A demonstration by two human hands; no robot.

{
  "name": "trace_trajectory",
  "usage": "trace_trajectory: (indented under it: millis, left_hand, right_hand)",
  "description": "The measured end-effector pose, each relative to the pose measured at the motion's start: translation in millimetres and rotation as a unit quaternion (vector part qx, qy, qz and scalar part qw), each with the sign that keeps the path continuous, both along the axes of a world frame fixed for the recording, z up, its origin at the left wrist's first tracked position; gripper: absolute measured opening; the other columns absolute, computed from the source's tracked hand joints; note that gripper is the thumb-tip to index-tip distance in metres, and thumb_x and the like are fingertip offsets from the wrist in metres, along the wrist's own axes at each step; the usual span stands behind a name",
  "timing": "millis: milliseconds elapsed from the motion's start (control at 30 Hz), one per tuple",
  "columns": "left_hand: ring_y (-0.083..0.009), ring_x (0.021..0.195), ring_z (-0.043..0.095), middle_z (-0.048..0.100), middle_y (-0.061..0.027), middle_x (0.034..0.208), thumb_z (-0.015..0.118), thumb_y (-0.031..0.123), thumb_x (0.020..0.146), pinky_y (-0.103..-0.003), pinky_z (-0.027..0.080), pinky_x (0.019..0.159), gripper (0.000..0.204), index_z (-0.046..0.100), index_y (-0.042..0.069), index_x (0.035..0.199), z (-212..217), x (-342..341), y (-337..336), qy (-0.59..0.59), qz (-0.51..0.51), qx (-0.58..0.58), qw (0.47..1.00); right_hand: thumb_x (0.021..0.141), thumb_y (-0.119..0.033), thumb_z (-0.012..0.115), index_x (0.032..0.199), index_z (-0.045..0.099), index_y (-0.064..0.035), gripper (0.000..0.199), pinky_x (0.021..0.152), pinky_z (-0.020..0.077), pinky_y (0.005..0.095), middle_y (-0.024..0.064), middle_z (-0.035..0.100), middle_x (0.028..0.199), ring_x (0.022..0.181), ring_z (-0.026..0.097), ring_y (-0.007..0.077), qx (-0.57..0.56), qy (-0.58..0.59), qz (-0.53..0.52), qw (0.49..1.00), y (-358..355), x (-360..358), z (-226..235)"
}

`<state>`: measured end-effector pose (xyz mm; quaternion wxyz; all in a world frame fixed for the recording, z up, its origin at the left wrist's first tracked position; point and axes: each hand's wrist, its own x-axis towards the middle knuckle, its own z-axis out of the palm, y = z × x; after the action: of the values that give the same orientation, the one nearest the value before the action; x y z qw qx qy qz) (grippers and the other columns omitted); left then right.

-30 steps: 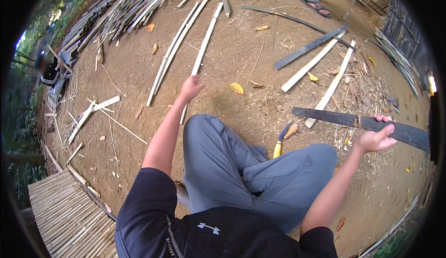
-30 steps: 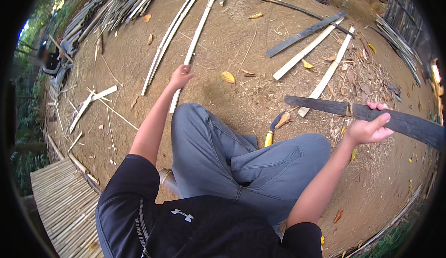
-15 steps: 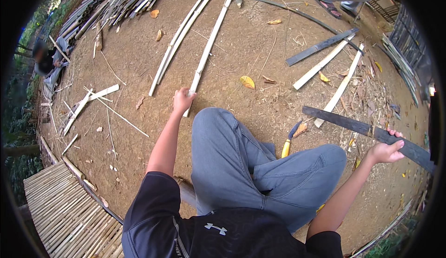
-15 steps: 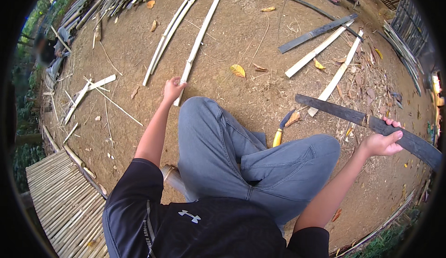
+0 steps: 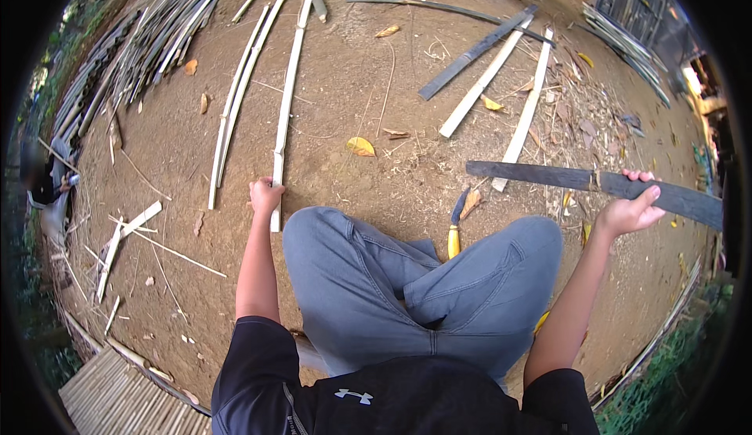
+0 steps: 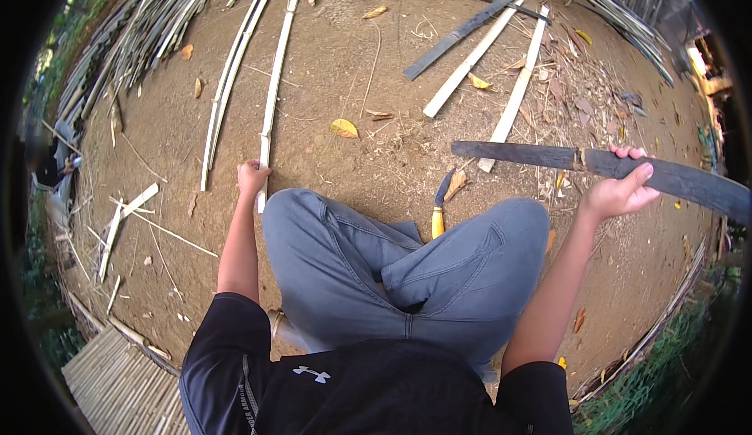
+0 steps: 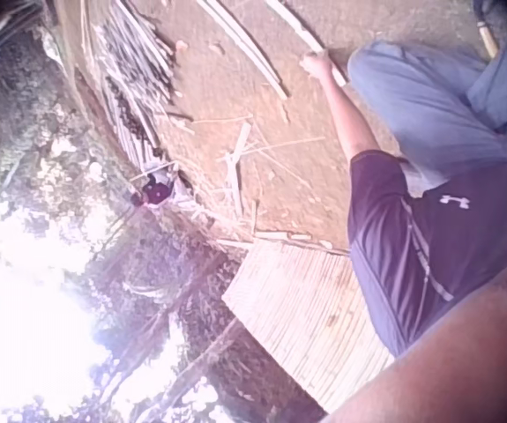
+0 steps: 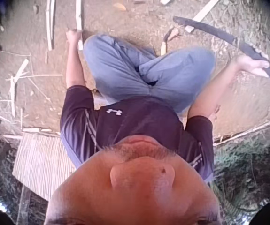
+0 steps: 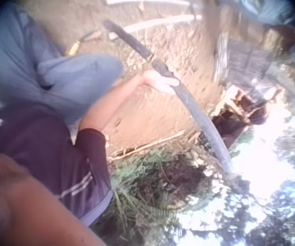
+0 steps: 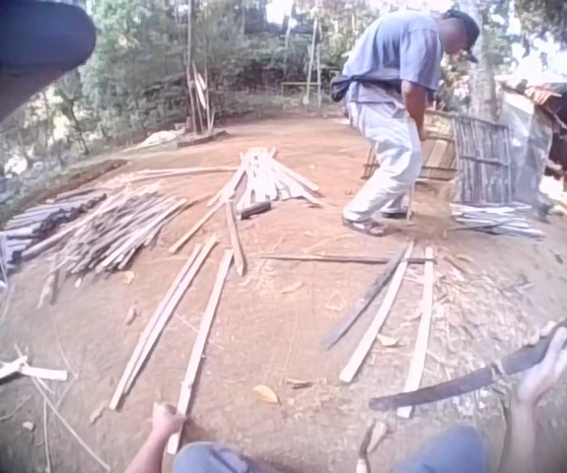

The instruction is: The person shaves and sharpens the edges of a long bamboo strip using a small knife, while sitting on the ground outdoors near several other bamboo pieces.

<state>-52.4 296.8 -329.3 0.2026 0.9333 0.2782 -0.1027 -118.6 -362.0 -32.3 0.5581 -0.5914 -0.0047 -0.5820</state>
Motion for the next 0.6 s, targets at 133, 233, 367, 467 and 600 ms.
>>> trace_trajectory:
  millis: [133,233,367,467,600]
  left_hand:
    - [-0.0367,0.11,0.062,0.062,-0.0205,0.117,0.078,0.027,0.069,-0.044,0.05,0.095,0.055,0.062,0.009,0.119,18,11,-17,0.027,0.019,-0.017,0.999]
    - [-0.0422,0.105,0.064,0.066,-0.0252,0.11,0.074,0.03,0.073,-0.048,0.049,0.092,0.064,0.05,0.004,0.127,9,-1,9,-0.055,0.059,-0.061,0.995]
    - [-0.0417,0.106,0.064,0.068,-0.0248,0.11,0.067,0.036,0.078,-0.049,0.049,0.09,0.053,0.058,0.005,0.119,58,-14,-34,-0.033,-0.003,-0.013,0.999]
    - [-0.0416,0.104,0.065,0.069,-0.0237,0.106,0.066,0.038,0.078,-0.05,0.049,0.089,0.048,0.062,0.005,0.113,89,-32,-30,-0.032,0.013,-0.028,0.999]
    - [-0.0395,0.099,0.067,0.071,-0.0218,0.101,0.066,0.037,0.079,-0.049,0.051,0.087,0.046,0.066,0.007,0.114,128,-54,-30,-0.03,0.013,-0.034,0.999]
  right_hand:
    - [0.105,-0.019,0.049,0.114,0.039,-0.0001,0.023,0.074,0.0539,0.0412,0.0161,0.055,0.097,0.079,0.055,0.0224,0.006,0.003,0.0,1.0,-1,-6,2]
    - [0.105,-0.017,0.047,0.118,0.035,-0.0011,0.023,0.073,0.0541,0.0402,0.0166,0.055,0.097,0.078,0.055,0.0218,0.026,-0.006,0.002,1.0,1,2,-2]
    - [0.106,-0.017,0.045,0.116,0.033,-0.0027,0.021,0.073,0.054,0.0385,0.0155,0.055,0.097,0.078,0.056,0.0196,0.039,0.003,-0.02,0.999,2,-5,2]
    - [0.106,-0.018,0.045,0.115,0.033,-0.0038,0.021,0.072,0.0541,0.0361,0.0137,0.055,0.096,0.078,0.056,0.0176,0.065,-0.006,-0.001,0.998,13,0,3]
    - [0.106,-0.016,0.043,0.117,0.033,-0.0026,0.02,0.073,0.0534,0.0337,0.0117,0.054,0.095,0.08,0.056,0.016,0.07,-0.007,0.006,0.998,20,-8,10]
